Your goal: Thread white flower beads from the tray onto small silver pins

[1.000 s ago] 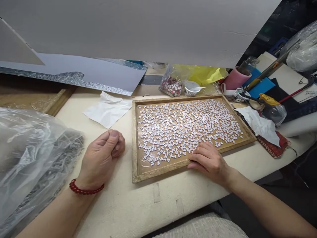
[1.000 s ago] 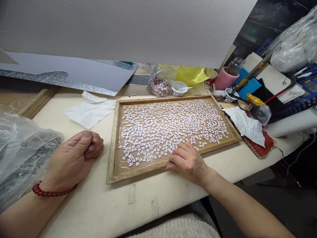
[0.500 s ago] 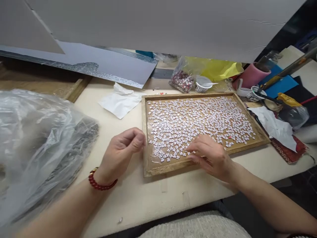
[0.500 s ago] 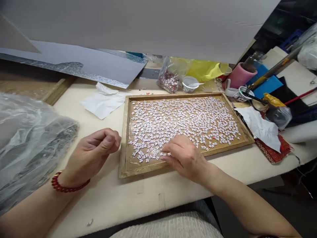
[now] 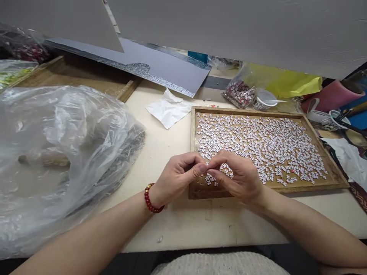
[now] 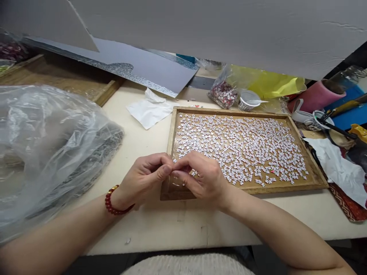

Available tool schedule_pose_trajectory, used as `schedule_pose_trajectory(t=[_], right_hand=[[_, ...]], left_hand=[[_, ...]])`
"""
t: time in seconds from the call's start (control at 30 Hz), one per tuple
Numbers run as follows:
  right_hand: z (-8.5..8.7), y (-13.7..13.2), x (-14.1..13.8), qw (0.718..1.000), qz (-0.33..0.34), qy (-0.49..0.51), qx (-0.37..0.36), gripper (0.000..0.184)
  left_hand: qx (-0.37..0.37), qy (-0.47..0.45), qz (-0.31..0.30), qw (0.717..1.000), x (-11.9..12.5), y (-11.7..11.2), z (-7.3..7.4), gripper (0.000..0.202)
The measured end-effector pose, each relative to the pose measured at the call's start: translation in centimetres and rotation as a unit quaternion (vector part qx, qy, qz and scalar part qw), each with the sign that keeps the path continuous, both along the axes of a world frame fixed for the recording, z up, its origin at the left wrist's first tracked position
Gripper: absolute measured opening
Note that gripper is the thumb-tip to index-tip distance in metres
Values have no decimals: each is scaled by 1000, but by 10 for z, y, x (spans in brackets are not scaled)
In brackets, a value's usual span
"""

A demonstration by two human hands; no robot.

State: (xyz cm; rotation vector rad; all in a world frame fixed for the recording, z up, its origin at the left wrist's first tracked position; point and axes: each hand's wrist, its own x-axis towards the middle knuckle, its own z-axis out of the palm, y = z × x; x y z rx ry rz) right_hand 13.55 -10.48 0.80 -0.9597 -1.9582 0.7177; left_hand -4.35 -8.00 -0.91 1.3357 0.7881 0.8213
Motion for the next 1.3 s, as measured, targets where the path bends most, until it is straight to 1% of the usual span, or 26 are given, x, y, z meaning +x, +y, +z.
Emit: schedule_pose_trajectory(t=[0.27, 0.37, 0.43, 0.5, 0.57, 0.6, 0.67, 0.73, 0.8, 0.9, 0.97, 1.07, 1.2, 1.3], right_hand=[[-3, -1, -4, 998, -14, 49, -32, 5], [-3, -3, -7, 998, -27, 46, -42, 2], [-1, -3, -7, 996, -37, 48, -63, 1], [2, 0, -5, 992, -60, 66, -88, 3], [5, 8, -1, 989, -94, 70, -93, 4], [6, 14, 1, 989, -107, 52, -85, 4], [8, 27, 5, 993, -108, -23, -44, 3], [7, 39, 7, 990, -95, -108, -7, 4], [4, 46, 5, 981, -67, -181, 18, 6], [-2, 47, 0, 962, -27, -269, 42, 8], [-6, 44, -1, 952, -17, -301, 51, 10], [-10, 41, -2, 942, -18, -329, 68, 13], [-13, 43, -2, 919, -19, -383, 94, 14], [-13, 45, -3, 898, -19, -425, 112, 14]], left_hand=[[-11, -34, 0, 999, 1, 1, 1, 32], [-14, -40, 5, 999, 1, 0, 1, 33], [-25, -53, 5, 998, 1, 0, 0, 34], [-45, -72, 23, 996, 0, 3, -1, 36], [-71, -96, 66, 991, -2, 7, -3, 38], [-84, -111, 92, 986, -3, 10, -3, 41], [-110, -146, 130, 975, -4, 17, -4, 48], [-138, -175, 146, 964, -6, 22, -5, 54], [-160, -195, 149, 956, -6, 25, -5, 52], [-175, -221, 154, 947, -5, 26, -6, 40], [-180, -232, 154, 944, -4, 26, -7, 33], [-175, -226, 145, 947, -2, 24, -9, 31], [-168, -206, 123, 956, -1, 21, -11, 35], [-177, -198, 114, 957, 0, 20, -10, 39]])
